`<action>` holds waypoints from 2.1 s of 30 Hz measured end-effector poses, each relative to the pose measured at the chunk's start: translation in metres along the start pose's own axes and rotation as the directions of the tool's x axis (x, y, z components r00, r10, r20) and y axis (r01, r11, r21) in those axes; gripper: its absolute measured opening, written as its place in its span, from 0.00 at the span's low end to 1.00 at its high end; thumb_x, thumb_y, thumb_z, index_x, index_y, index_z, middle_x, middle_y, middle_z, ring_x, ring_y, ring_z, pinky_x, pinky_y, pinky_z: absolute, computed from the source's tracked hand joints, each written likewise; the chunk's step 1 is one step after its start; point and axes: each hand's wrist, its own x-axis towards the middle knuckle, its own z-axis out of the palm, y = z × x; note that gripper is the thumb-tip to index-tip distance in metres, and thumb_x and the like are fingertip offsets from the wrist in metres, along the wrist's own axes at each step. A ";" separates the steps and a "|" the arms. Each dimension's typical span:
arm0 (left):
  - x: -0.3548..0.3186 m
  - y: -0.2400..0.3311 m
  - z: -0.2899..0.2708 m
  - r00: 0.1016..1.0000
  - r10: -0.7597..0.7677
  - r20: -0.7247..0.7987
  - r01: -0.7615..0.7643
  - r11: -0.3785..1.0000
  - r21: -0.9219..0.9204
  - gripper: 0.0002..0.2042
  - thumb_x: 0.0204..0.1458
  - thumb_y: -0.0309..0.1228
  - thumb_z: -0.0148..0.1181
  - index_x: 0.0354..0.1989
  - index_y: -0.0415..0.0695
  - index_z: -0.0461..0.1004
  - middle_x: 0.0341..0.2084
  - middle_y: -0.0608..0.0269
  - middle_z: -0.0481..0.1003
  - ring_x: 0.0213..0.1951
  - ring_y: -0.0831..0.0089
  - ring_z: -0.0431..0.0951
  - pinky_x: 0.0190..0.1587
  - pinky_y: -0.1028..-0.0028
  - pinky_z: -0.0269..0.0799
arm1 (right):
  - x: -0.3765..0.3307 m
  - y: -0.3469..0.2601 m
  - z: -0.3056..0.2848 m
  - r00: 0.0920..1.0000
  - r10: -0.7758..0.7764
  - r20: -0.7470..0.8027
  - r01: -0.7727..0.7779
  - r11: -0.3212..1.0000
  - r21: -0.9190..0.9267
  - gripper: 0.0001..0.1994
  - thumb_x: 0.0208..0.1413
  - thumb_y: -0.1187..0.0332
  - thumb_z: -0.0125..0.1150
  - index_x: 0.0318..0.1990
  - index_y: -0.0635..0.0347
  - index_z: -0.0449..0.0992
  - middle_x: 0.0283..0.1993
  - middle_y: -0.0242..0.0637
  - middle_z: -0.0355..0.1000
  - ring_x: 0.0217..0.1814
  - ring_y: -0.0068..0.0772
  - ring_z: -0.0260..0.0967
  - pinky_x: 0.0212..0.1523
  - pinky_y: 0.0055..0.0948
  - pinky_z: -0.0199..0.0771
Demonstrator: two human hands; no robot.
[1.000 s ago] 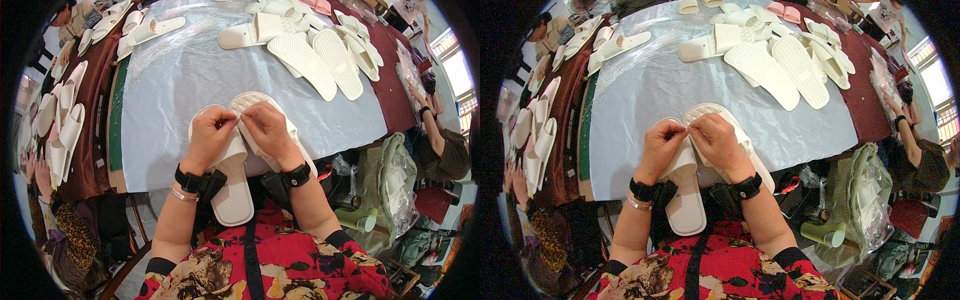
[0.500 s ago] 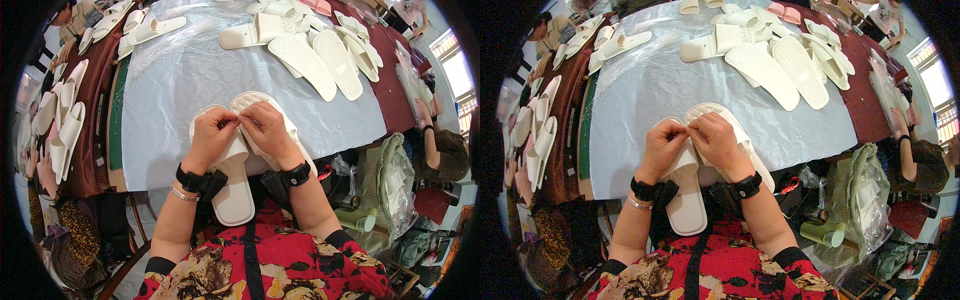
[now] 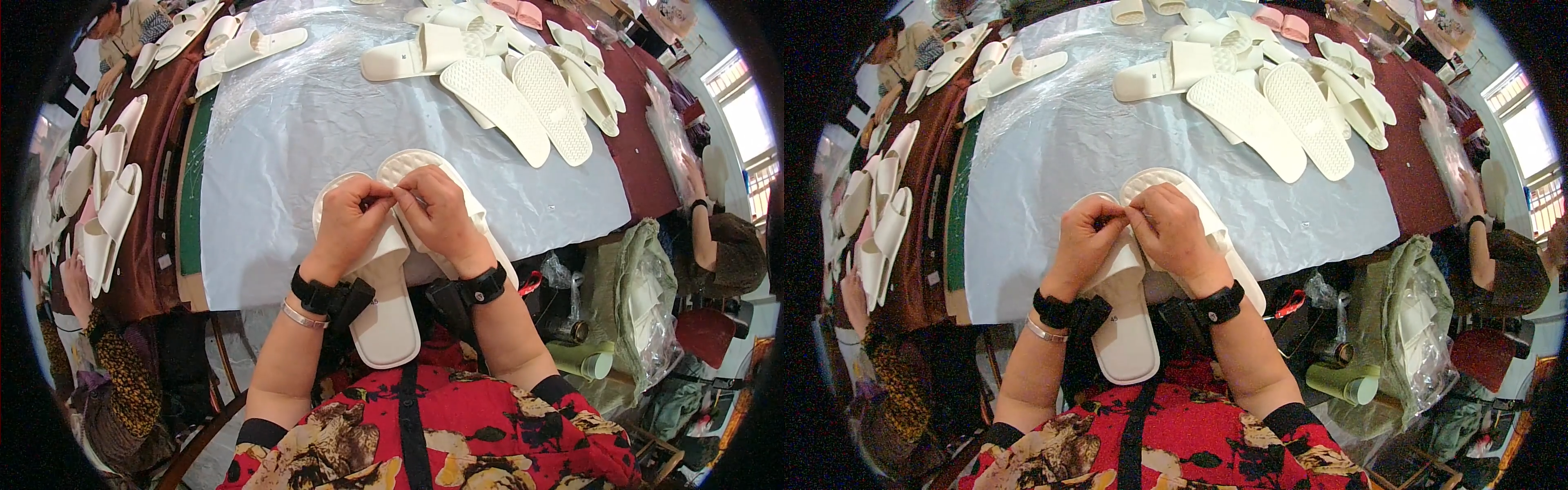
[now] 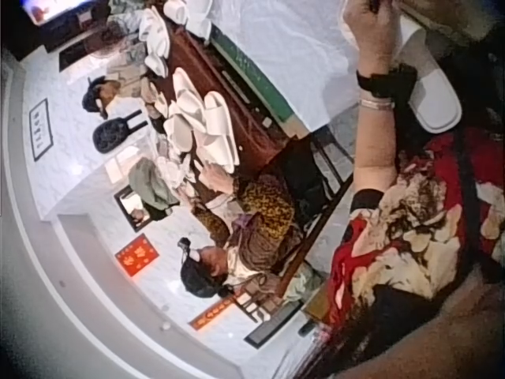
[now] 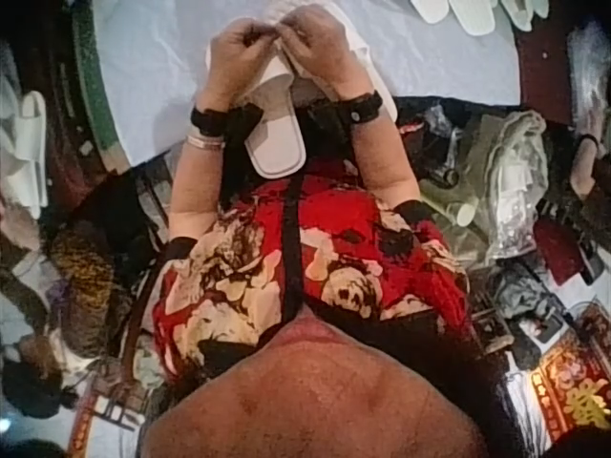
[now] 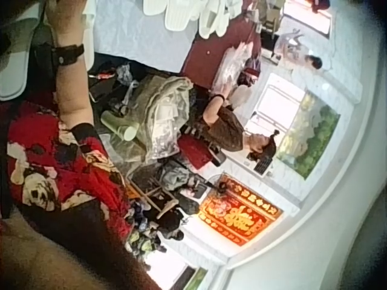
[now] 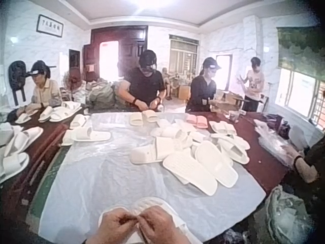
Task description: Assembling, inspecting, and trimming white slippers at a shared workstation in a factory setting.
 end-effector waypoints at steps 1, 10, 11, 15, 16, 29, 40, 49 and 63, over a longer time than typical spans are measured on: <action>0.000 0.000 0.000 1.000 0.006 0.000 -0.006 1.000 0.001 0.03 0.47 0.21 0.60 0.30 0.37 0.76 0.24 0.63 0.75 0.26 0.79 0.73 0.30 0.79 0.69 | 0.000 0.000 0.000 1.000 -0.001 0.000 0.001 1.000 0.001 0.04 0.46 0.76 0.60 0.26 0.65 0.70 0.26 0.44 0.69 0.31 0.47 0.68 0.33 0.37 0.68; 0.001 -0.005 -0.001 0.998 0.056 0.001 -0.056 0.998 0.020 0.02 0.46 0.21 0.60 0.29 0.38 0.77 0.23 0.63 0.73 0.25 0.78 0.71 0.29 0.78 0.66 | 0.003 -0.004 -0.004 0.998 0.023 0.057 -0.022 1.000 -0.020 0.03 0.48 0.74 0.58 0.28 0.64 0.71 0.28 0.45 0.69 0.32 0.48 0.68 0.34 0.39 0.68; 0.001 -0.006 0.000 0.998 0.062 0.008 -0.062 0.998 0.031 0.02 0.46 0.21 0.60 0.29 0.38 0.76 0.23 0.63 0.73 0.25 0.78 0.71 0.29 0.78 0.66 | 0.002 -0.005 -0.004 0.995 0.070 0.065 -0.069 0.997 -0.015 0.04 0.48 0.74 0.58 0.28 0.64 0.71 0.27 0.45 0.69 0.32 0.48 0.68 0.34 0.38 0.68; 0.002 -0.002 0.001 0.995 0.101 0.005 -0.101 0.993 0.055 0.02 0.46 0.21 0.60 0.29 0.38 0.76 0.23 0.63 0.74 0.25 0.77 0.71 0.29 0.78 0.67 | 0.000 0.001 -0.004 0.992 0.119 0.035 -0.119 0.993 0.009 0.04 0.49 0.73 0.58 0.28 0.64 0.71 0.27 0.45 0.69 0.31 0.48 0.67 0.33 0.38 0.68; 0.001 -0.002 0.001 0.997 0.077 -0.007 -0.077 0.997 0.033 0.02 0.46 0.21 0.60 0.29 0.37 0.76 0.23 0.63 0.74 0.25 0.77 0.72 0.29 0.78 0.67 | 0.000 0.000 -0.004 0.992 0.119 0.034 -0.119 0.993 0.009 0.04 0.49 0.73 0.58 0.28 0.64 0.71 0.27 0.45 0.69 0.31 0.48 0.67 0.33 0.38 0.68; 0.000 -0.006 0.001 1.000 -0.010 -0.021 0.010 0.999 -0.032 0.02 0.46 0.21 0.60 0.29 0.36 0.75 0.24 0.62 0.74 0.27 0.78 0.74 0.31 0.78 0.69 | 0.002 0.000 -0.003 0.997 0.019 0.072 -0.018 1.000 -0.024 0.04 0.49 0.75 0.59 0.28 0.66 0.71 0.26 0.41 0.68 0.28 0.40 0.65 0.32 0.32 0.66; 0.000 -0.008 0.001 0.993 -0.096 -0.068 0.090 0.992 -0.094 0.03 0.48 0.22 0.60 0.29 0.36 0.76 0.23 0.65 0.76 0.26 0.81 0.73 0.30 0.80 0.69 | 0.003 -0.001 -0.001 0.997 0.016 0.072 -0.012 0.998 -0.064 0.03 0.47 0.74 0.60 0.28 0.64 0.74 0.27 0.44 0.71 0.33 0.47 0.68 0.35 0.39 0.69; 0.001 -0.012 0.001 0.988 -0.137 -0.068 0.123 0.976 -0.182 0.05 0.50 0.24 0.59 0.32 0.36 0.78 0.26 0.64 0.77 0.28 0.82 0.74 0.33 0.80 0.71 | 0.002 -0.002 0.002 0.996 -0.074 0.043 0.081 0.977 -0.196 0.04 0.45 0.78 0.60 0.31 0.65 0.75 0.28 0.43 0.71 0.32 0.46 0.68 0.34 0.36 0.69; 0.000 -0.016 0.002 0.988 -0.138 -0.074 0.114 0.957 -0.267 0.10 0.50 0.22 0.58 0.42 0.39 0.71 0.26 0.63 0.76 0.29 0.80 0.75 0.34 0.78 0.73 | 0.007 -0.012 0.002 0.988 -0.073 0.133 0.118 0.921 -0.371 0.05 0.44 0.75 0.59 0.31 0.63 0.75 0.27 0.40 0.68 0.34 0.44 0.66 0.35 0.36 0.70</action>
